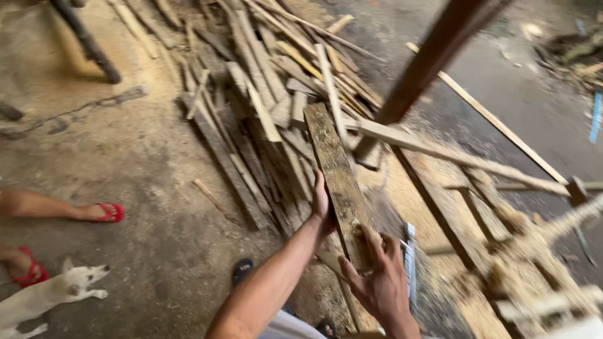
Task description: The person adjusts the guide on a table saw using a socket wrench, then feeds wooden strips lengthwise through the spinning blade to rip them into narrower pieces, pushing each strip through by hand and setting the cut pieces aside.
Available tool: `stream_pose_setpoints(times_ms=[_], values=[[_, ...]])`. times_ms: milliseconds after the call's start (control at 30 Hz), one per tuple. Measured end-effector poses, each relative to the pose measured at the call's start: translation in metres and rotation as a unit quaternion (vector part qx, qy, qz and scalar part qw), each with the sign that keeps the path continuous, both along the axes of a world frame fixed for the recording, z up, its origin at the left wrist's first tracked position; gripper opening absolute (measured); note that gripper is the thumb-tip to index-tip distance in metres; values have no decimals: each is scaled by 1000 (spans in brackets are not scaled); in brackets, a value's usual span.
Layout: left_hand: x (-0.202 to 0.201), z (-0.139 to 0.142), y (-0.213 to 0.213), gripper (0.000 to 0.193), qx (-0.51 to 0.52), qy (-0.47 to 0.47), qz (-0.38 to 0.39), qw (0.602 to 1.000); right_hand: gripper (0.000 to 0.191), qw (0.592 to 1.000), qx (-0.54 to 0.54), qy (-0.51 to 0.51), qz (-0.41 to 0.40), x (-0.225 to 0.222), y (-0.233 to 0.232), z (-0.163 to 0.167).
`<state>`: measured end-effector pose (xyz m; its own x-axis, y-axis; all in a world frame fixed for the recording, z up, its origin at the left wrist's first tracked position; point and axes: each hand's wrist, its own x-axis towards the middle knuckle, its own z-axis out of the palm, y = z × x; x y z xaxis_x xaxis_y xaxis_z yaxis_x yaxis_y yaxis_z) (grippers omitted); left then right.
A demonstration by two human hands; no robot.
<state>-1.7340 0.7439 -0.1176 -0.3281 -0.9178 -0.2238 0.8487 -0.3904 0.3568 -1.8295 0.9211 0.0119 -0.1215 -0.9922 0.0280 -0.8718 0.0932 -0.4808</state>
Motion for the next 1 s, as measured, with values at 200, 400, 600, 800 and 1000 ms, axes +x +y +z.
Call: stream_pose_setpoints(times_ms=[200, 400, 600, 800, 1000], values=[[120, -30, -62, 82, 42, -36, -53, 997, 81, 942, 121, -290, -117, 104, -83, -27], [194, -33, -115, 72, 25, -254, -101, 962, 60, 755, 234, -586, -180, 173, -148, -5], [221, -3, -141, 77, 176, -191, -42, 965, 54, 762, 239, -591, -116, 214, -190, 5], [232, 19, -191, 79, 194, -172, -47, 965, 57, 766, 270, -581, -49, 207, -238, 13], [232, -2, -250, 85, 248, -211, -70, 943, 43, 829, 248, -497, 62, 181, -291, 31]])
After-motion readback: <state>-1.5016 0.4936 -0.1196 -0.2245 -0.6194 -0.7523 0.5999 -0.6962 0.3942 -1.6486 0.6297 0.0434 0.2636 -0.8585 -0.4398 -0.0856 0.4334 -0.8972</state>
